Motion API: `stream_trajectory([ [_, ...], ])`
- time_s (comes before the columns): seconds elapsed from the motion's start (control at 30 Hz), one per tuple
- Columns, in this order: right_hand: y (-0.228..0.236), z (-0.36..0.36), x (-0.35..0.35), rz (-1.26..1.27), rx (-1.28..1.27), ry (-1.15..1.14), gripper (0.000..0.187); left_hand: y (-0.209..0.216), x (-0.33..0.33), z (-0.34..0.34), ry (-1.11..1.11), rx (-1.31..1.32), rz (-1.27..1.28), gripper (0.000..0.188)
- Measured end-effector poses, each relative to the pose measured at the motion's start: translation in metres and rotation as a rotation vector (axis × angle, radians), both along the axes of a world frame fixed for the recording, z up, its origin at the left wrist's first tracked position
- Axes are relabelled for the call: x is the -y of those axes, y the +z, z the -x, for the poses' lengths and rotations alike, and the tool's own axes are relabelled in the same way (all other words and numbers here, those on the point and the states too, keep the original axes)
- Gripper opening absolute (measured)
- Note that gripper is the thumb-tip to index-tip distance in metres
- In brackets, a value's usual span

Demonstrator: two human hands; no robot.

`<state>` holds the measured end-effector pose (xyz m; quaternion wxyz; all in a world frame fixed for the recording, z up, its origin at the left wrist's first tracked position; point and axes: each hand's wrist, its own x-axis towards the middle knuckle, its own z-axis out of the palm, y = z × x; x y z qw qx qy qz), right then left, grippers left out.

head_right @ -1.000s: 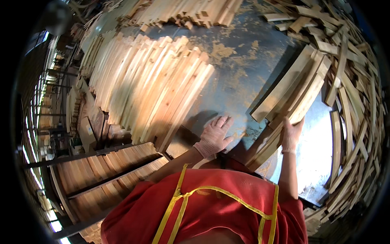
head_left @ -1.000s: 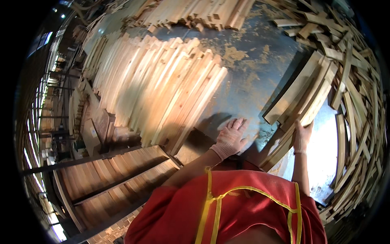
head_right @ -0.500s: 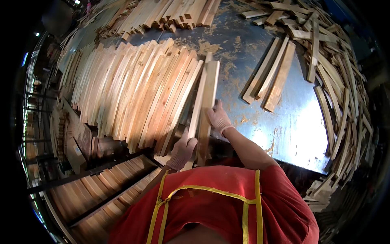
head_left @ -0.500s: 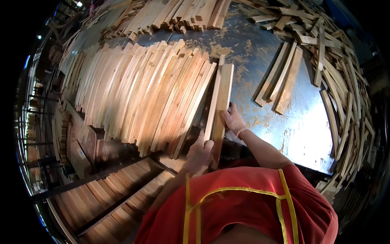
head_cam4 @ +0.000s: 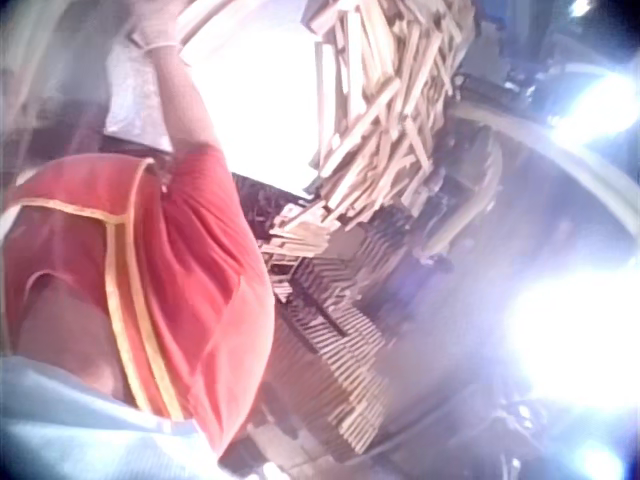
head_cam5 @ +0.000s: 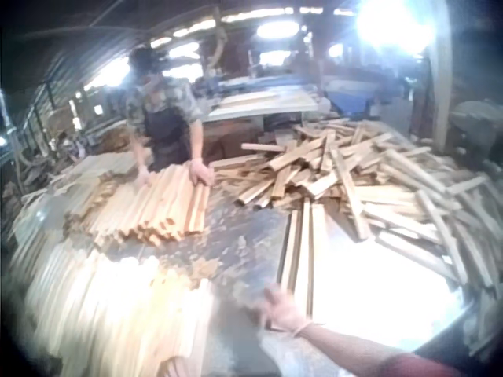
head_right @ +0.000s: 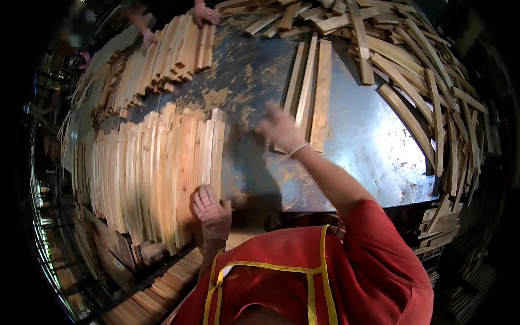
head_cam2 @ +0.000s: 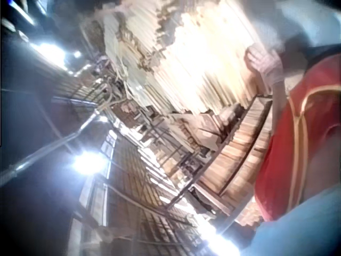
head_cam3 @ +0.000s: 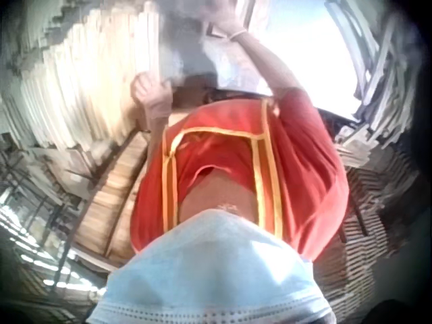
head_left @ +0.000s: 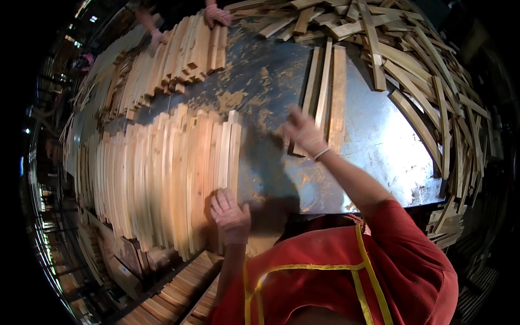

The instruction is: The person sorts thin wooden planks on a metal workbench, picking them up one by one and arranging them into a neat stack. The person wears gloves and a red shirt while organizing the wood pieces.

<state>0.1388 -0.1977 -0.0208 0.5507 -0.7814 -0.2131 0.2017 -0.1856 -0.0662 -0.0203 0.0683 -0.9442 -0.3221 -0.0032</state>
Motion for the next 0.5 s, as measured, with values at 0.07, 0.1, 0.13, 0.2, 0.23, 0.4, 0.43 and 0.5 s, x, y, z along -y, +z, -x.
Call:
stream_trajectory([
  [0.07,-0.006,-0.067,0.046,0.259,0.357,-0.257,0.072,0.015,0.021,-0.06,-0.078,0.044,0.174,0.089],
  [0.1,-0.02,-0.096,0.066,0.402,0.421,-0.33,0.074,0.006,0.028,-0.096,-0.093,0.114,0.306,0.09],
  [0.13,-0.033,-0.115,0.078,0.546,0.482,-0.398,0.076,-0.002,0.035,-0.137,-0.102,0.183,0.437,0.09],
  [0.2,-0.044,-0.117,0.09,0.654,0.422,-0.343,0.079,0.014,0.055,-0.229,-0.062,0.061,0.629,0.094],
  [0.23,-0.045,-0.108,0.088,0.69,0.397,-0.29,0.081,-0.002,0.063,-0.255,-0.013,0.079,0.613,0.095],
  [0.4,-0.076,-0.063,0.085,0.067,0.083,-0.374,0.088,-0.037,0.103,-0.308,0.156,0.203,0.837,0.093],
  [0.43,-0.067,-0.06,0.083,-0.151,-0.233,-0.526,0.08,-0.025,0.106,-0.302,0.207,0.249,0.964,0.09],
  [0.5,-0.062,-0.05,0.087,-0.35,-0.64,-0.567,0.065,-0.027,0.108,-0.281,0.299,0.256,1.043,0.081],
])
